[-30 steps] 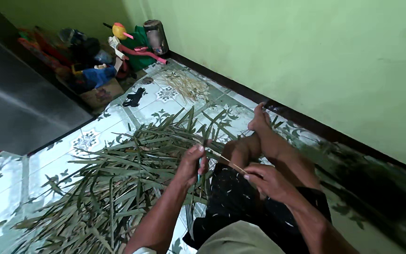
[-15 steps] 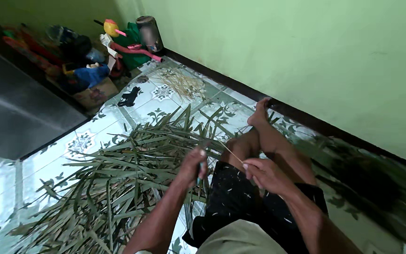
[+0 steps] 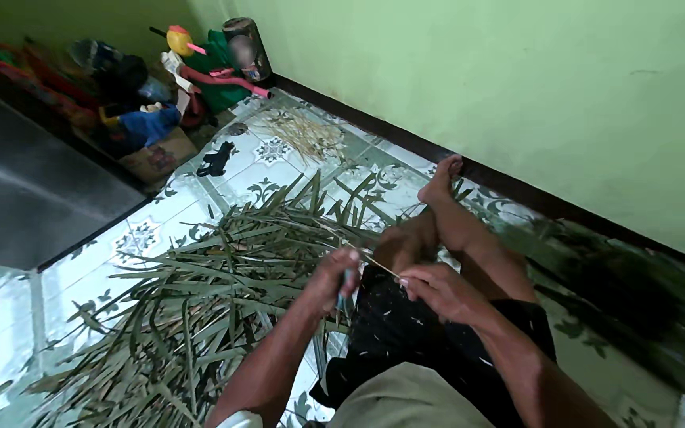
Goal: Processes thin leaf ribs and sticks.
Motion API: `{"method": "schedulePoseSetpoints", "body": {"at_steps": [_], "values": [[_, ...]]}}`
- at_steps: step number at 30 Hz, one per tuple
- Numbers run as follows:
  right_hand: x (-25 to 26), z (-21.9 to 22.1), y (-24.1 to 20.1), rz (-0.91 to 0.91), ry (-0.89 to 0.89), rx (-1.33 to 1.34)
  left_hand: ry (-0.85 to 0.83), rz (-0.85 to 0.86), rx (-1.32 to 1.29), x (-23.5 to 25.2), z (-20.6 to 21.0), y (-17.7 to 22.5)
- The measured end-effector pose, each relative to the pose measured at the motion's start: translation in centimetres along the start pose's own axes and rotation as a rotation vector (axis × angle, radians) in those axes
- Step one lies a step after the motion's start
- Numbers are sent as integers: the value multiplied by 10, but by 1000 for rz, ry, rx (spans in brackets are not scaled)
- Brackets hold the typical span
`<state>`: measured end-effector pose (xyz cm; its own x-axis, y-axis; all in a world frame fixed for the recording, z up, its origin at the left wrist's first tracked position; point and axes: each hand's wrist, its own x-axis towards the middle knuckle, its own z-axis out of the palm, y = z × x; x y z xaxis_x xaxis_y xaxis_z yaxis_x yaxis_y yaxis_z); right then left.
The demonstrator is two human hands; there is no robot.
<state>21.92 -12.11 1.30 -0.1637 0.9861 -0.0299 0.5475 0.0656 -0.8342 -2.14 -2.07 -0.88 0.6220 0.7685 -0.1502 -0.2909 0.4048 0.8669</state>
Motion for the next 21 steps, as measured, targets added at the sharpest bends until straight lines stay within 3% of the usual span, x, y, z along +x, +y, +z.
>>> {"method": "schedulePoseSetpoints", "body": {"at_steps": [4, 7, 11, 14, 18, 21], "values": [[-2, -9, 6, 113, -2, -5, 188, 113, -171, 10, -39, 25], [8, -11, -2, 241, -31, 14, 113, 85, -133, 4, -32, -1], [21, -3, -14, 212, -107, 61, -80, -19, -12, -1, 5, -38], [19, 2, -12, 182, -123, 121, -71, -19, -43, 7, 11, -30], [10, -5, -2, 201, -137, 205, 19, 68, -106, 15, -13, -5], [13, -3, -9, 181, -87, 243, -57, 13, 54, 10, 4, -16]]}}
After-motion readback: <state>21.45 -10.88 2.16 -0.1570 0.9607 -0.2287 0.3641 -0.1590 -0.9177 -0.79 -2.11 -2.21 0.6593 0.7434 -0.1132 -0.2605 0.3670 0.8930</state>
